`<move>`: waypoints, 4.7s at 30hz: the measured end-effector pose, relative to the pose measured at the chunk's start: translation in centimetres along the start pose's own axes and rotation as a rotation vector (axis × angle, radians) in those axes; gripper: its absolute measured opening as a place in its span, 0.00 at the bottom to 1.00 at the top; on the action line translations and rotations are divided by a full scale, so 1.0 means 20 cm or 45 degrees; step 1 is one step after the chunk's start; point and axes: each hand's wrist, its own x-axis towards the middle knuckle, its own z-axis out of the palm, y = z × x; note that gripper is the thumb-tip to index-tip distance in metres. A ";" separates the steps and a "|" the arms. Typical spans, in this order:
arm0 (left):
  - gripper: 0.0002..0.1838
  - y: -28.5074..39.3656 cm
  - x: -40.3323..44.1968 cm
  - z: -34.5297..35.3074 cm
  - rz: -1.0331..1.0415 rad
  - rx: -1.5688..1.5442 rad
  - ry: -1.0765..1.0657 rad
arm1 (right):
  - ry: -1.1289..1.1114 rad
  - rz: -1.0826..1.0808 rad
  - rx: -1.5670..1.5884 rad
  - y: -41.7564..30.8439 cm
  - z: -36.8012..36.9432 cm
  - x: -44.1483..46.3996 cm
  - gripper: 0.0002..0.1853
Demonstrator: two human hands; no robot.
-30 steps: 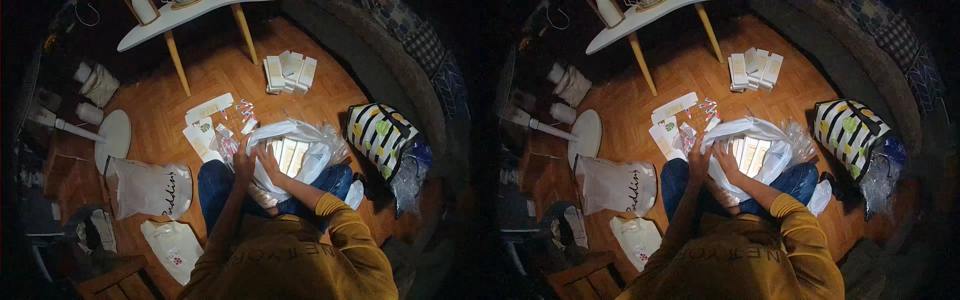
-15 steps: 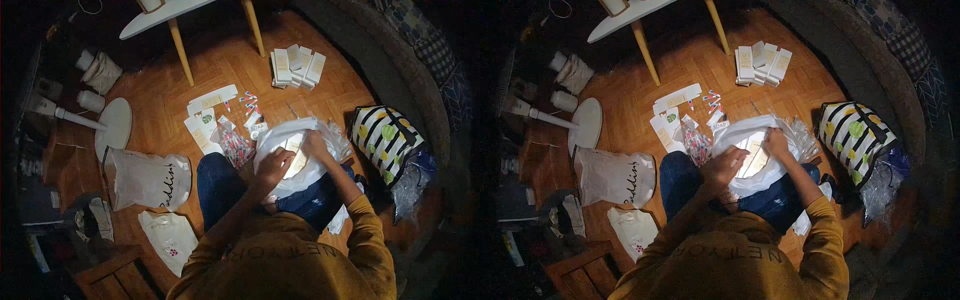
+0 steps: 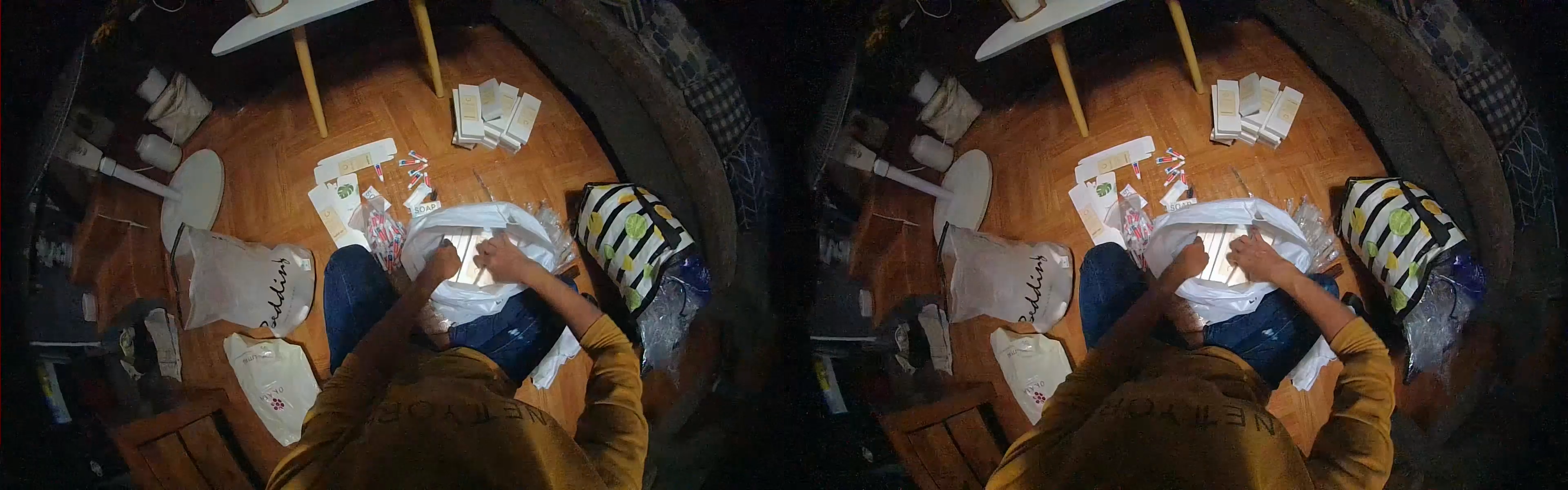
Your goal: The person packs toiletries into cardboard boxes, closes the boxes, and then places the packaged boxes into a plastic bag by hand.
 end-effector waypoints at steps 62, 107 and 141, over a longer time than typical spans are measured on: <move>0.14 0.57 -0.47 -1.02 0.216 -0.406 0.865 | 0.692 0.471 0.693 -0.46 0.17 0.54 0.30; 0.04 0.31 -0.75 -1.07 0.944 0.745 0.396 | 0.140 0.356 0.048 -0.06 -0.08 0.49 0.23; 0.15 0.57 -0.57 -1.02 0.742 0.594 0.933 | 0.185 0.391 0.341 0.13 -0.14 0.46 0.19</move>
